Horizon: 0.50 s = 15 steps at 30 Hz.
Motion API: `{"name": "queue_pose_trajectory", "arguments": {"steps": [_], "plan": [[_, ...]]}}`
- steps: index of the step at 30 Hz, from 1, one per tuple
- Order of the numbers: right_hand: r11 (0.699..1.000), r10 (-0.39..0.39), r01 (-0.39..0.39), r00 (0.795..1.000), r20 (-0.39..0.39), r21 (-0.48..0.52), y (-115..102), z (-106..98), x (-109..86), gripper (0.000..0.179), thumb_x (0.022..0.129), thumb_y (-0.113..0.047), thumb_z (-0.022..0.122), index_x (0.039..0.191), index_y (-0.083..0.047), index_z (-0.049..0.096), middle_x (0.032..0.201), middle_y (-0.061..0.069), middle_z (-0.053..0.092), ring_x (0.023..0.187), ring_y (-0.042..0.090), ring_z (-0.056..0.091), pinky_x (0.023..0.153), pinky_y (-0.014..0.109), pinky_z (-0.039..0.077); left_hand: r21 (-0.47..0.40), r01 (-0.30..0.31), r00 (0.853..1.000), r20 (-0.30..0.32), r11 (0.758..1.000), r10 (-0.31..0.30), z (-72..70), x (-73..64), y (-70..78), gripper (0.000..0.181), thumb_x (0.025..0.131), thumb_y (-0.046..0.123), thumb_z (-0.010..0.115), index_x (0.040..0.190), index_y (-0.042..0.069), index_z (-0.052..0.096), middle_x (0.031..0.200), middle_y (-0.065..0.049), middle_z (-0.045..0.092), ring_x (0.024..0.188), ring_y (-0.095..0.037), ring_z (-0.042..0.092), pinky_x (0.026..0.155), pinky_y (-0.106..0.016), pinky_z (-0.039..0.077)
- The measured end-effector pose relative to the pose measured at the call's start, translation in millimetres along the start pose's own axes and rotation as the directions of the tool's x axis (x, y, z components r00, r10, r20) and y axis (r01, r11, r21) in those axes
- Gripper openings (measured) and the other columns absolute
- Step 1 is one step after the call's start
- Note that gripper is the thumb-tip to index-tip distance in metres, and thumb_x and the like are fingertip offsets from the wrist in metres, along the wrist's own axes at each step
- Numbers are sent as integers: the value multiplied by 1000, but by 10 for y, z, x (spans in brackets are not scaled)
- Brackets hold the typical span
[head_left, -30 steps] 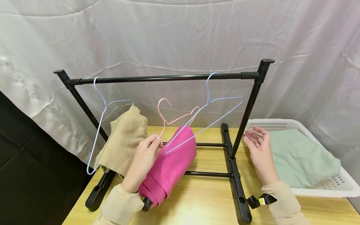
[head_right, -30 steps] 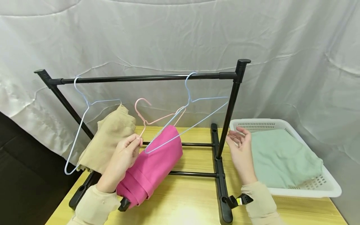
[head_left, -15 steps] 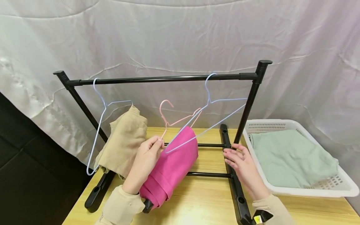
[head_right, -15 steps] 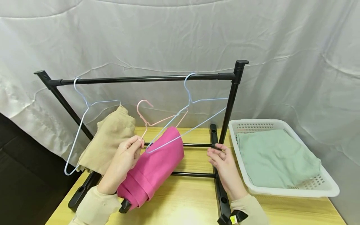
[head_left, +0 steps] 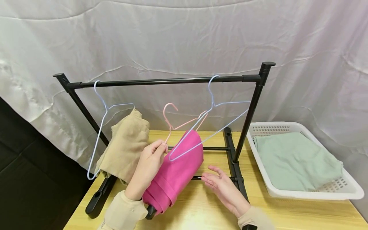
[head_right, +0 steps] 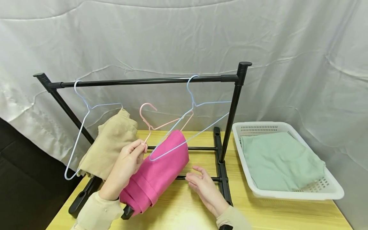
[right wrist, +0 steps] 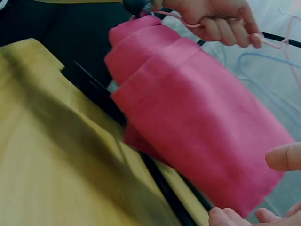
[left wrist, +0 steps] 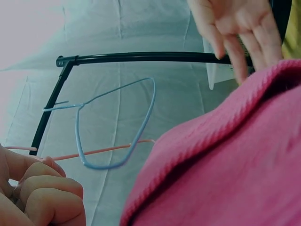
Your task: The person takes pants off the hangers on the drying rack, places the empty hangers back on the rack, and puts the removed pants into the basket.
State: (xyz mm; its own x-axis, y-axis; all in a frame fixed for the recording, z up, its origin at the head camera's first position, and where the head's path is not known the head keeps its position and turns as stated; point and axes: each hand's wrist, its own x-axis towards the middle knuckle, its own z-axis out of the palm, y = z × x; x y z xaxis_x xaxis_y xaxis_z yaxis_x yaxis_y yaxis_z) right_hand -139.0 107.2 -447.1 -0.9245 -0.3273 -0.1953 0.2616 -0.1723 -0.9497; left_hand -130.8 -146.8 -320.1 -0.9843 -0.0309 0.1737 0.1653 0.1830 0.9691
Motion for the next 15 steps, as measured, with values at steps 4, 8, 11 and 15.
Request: {"name": "queue_pose_trajectory", "arguments": {"steps": [4,8,11,15], "plan": [[997,61,-63,997,53,40,80,48,66,80,108,-22,63,164,8,14,161,38,39,149,44,50,128,51,39,-3,-4,1000,3,1000,4,6,-14,14,26,112,9,47,93,-7,57,62,2,28,54,-8,25,52,-21,21],[991,100,-108,990,101,78,131,93,130,90,106,-23,69,165,8,9,159,34,44,148,43,51,131,56,32,-19,-14,1000,10,1000,14,14,-29,26,26,112,8,47,93,-7,56,62,3,28,54,-8,25,52,-20,21],[984,118,-136,981,157,115,163,135,176,93,103,-21,72,165,7,8,154,25,53,141,33,57,133,58,27,-30,-17,1000,16,999,18,19,-43,37,26,112,8,47,93,-8,56,62,3,28,54,-8,25,51,-20,20],[968,113,-162,963,245,191,201,189,226,89,102,-16,73,163,6,11,152,20,56,138,28,60,134,58,22,-32,-22,1000,20,999,22,23,-65,51,27,112,8,47,93,-10,55,62,3,28,53,-8,25,51,-20,21]]}}
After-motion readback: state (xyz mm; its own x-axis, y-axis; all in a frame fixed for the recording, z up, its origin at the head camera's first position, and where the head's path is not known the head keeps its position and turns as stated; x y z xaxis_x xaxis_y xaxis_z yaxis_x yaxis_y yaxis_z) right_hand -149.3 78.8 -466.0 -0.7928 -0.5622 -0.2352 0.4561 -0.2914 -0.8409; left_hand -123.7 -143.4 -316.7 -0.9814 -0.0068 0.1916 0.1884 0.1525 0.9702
